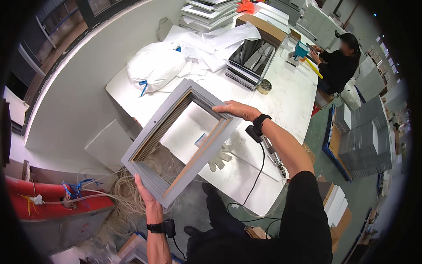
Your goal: The worker is seen assembling a frame by using an air-powered screwdriver to fasten screws into the frame components.
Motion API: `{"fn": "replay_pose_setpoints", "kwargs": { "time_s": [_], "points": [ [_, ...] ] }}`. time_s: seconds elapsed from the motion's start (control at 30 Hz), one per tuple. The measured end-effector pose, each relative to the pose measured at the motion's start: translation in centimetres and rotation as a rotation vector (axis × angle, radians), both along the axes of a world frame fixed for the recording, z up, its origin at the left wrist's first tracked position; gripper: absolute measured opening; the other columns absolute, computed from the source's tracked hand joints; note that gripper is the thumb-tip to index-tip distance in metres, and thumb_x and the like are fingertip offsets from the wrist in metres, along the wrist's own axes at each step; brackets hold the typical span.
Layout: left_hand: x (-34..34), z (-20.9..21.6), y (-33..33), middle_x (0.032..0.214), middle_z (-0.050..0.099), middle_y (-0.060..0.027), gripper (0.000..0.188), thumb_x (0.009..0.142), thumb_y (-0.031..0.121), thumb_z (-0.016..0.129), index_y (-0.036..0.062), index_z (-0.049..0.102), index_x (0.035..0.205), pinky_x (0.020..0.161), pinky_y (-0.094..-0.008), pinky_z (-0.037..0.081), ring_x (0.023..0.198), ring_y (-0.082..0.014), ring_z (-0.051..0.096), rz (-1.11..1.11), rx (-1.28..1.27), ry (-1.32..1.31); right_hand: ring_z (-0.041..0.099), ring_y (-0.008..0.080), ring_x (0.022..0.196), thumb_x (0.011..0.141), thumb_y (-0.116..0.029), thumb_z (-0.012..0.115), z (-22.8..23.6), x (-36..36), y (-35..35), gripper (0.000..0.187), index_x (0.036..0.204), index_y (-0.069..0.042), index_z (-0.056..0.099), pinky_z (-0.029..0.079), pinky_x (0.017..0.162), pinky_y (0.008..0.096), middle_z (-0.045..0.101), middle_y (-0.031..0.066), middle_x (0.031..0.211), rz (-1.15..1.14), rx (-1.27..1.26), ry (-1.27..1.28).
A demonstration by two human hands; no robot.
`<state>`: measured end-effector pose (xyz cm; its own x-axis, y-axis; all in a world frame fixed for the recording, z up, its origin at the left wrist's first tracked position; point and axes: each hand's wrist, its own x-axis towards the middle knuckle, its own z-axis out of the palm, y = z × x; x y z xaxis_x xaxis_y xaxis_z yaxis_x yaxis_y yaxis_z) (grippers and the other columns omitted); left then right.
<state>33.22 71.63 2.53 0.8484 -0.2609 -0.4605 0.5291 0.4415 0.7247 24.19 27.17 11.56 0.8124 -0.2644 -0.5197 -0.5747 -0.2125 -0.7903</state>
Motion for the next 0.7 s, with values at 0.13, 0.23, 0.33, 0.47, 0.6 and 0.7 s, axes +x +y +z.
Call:
{"fn": "replay_pose_setpoints", "kwargs": {
  "time_s": [0.13, 0.23, 0.33, 0.47, 0.6, 0.7],
  "points": [
    [1.9, -0.9, -5.4, 0.119, 0.058, -0.0066, 0.062, 0.101, 0.06, 0.052, 0.0098, 0.051, 0.138, 0.088, -0.037, 0.052, 0.107, -0.0199, 0.059, -0.055, 0.054, 0.067, 0.064, 0.0205, 0.114, 0.085, -0.068, 0.069, -2.7, -0.1, -6.0, 0.087, 0.135, 0.004, 0.063, 0.049, 0.099, 0.0294, 0.067, 0.0155, 0.128, -0.055, 0.087, 0.047],
    [1.9, 0.2, -9.2, 0.118, 0.058, -0.0066, 0.062, 0.101, 0.06, 0.051, 0.0094, 0.052, 0.137, 0.088, -0.0368, 0.052, 0.107, -0.0194, 0.059, -0.086, 0.054, 0.104, 0.065, 0.0191, 0.11, 0.086, -0.066, 0.069, -4.3, -0.9, -9.4, 0.085, 0.135, 0.004, 0.063, 0.05, 0.096, 0.0289, 0.068, 0.0139, 0.125, -0.098, 0.094, 0.028],
    [2.8, -2.3, -10.2, 0.124, 0.059, -0.0087, 0.065, 0.101, 0.059, 0.05, 0.0077, 0.05, 0.14, 0.094, -0.0377, 0.052, 0.113, -0.0218, 0.06, -0.133, 0.002, 0.108, 0.066, 0.0181, 0.11, 0.086, -0.065, 0.07, -5.2, 0.1, -11.9, 0.085, 0.137, 0.003, 0.062, 0.051, 0.094, 0.0282, 0.068, 0.013, 0.127, -0.094, 0.146, 0.02],
    [3.4, -0.5, -14.7, 0.13, 0.058, -0.0119, 0.067, 0.101, 0.058, 0.052, 0.0061, 0.049, 0.143, 0.101, -0.0392, 0.05, 0.119, -0.0264, 0.059, -0.082, 0.013, 0.077, 0.065, 0.0131, 0.109, 0.091, -0.06, 0.07, -6.6, 1.1, -15.1, 0.076, 0.135, 0.002, 0.064, 0.05, 0.098, 0.0273, 0.068, 0.0079, 0.127, -0.184, 0.195, 0.05],
    [3.5, 0.9, -18.1, 0.132, 0.057, -0.0121, 0.066, 0.101, 0.058, 0.052, 0.0081, 0.047, 0.145, 0.102, -0.0401, 0.049, 0.121, -0.0273, 0.058, -0.053, 0.108, 0.11, 0.063, 0.0231, 0.118, 0.091, -0.059, 0.069, -5.4, 1.5, -16.3, 0.077, 0.139, 0.0, 0.062, 0.045, 0.104, 0.03, 0.067, 0.0128, 0.132, -0.234, -0.082, -0.186],
    [3.1, 0.1, -19.1, 0.134, 0.057, -0.012, 0.066, 0.101, 0.058, 0.053, 0.0098, 0.046, 0.146, 0.104, -0.0411, 0.049, 0.123, -0.0273, 0.057, -0.063, 0.043, 0.086, 0.065, 0.0176, 0.094, 0.095, -0.035, 0.072, -4.0, -1.3, -13.5, 0.04, 0.112, 0.001, 0.07, 0.051, 0.087, 0.0312, 0.073, 0.0118, 0.102, -0.42, -0.637, -0.535]
  ]
}}
